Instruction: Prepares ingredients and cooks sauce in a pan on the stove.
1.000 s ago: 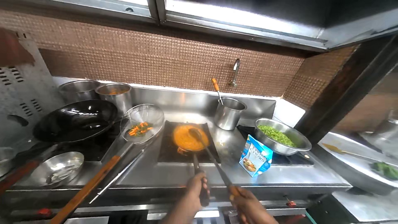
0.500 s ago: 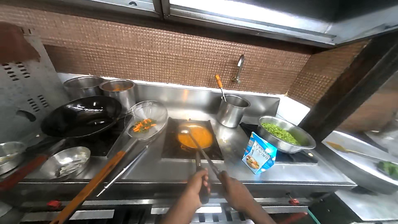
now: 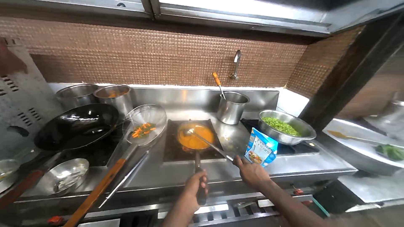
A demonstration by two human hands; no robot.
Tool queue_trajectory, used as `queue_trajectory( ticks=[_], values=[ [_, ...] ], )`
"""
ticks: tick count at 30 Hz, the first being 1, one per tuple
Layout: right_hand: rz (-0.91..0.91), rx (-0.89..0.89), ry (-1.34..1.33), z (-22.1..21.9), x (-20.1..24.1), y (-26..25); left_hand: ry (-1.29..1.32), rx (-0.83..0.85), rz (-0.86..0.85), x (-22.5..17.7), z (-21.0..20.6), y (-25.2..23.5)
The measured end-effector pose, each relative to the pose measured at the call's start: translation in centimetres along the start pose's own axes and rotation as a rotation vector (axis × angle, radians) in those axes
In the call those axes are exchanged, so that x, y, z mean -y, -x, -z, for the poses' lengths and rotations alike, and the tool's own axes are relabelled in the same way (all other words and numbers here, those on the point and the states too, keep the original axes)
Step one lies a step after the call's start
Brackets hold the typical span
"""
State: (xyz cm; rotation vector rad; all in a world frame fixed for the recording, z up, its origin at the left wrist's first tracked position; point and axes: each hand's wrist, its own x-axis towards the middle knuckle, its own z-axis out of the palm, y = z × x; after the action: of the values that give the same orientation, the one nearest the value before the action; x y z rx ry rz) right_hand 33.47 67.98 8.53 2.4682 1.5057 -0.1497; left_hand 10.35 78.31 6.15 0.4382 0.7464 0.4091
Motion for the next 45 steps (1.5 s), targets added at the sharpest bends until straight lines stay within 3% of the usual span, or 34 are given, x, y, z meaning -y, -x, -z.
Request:
queue_trajectory(
  ticks=[3, 5, 11, 15, 18, 20, 23, 26, 29, 32, 36, 41, 45],
  values=[
    [-0.035, 0.044, -0.110, -1.1, -1.2, -0.9, 0.008, -0.015, 0.004, 0.3, -0.1, 0.2],
    [-0.067, 0.108, -0.353, -2.1, -2.0, -0.4, 0.021, -0.018, 0.004, 0.3, -0.2, 0.1],
    [-0.212, 0.358, -1.752, -1.5, 1.0, 8.7, 0.009, -0.019, 0.013, 0.4, -0.6, -0.2],
    [-0.143, 0.620, -2.436, 0.1, 2.2, 10.4, -0.011, -0.037, 0.020, 0.3, -0.8, -0.3],
    [-0.014, 0.746, -2.700, -0.7, 3.9, 8.7, -0.010, -0.026, 0.015, 0.3, -0.9, -0.4],
    [-0.064, 0.586, -2.567, -1.7, 5.8, 6.7, 0.002, -0.041, 0.006, 0.6, -1.0, -0.4],
    [-0.170, 0.240, -1.747, -4.2, 7.1, 5.4, 0.009, -0.062, -0.003, 1.3, -1.2, -0.4],
    [-0.188, 0.167, -0.919, -5.0, 5.7, 8.0, 0.000, -0.058, -0.032, 0.5, -0.7, -1.7],
    [-0.113, 0.181, -0.547, -3.2, 4.2, 11.4, 0.005, -0.048, -0.029, 0.1, -0.7, -3.2],
    [-0.076, 0.140, -0.386, -1.5, 4.1, 9.5, -0.007, -0.078, -0.023, 0.7, -2.5, -0.9],
    [-0.167, 0.151, -0.347, -0.9, 5.5, 4.2, -0.049, -0.129, -0.032, 2.1, -2.8, 0.3],
    [-0.212, 0.190, -0.428, -0.7, 6.8, 9.6, -0.025, -0.043, -0.040, -0.3, -0.7, -4.8],
    [-0.123, 0.142, -0.380, -0.5, 5.9, 8.1, -0.036, -0.096, -0.024, 1.2, -3.1, -1.4]
  ],
)
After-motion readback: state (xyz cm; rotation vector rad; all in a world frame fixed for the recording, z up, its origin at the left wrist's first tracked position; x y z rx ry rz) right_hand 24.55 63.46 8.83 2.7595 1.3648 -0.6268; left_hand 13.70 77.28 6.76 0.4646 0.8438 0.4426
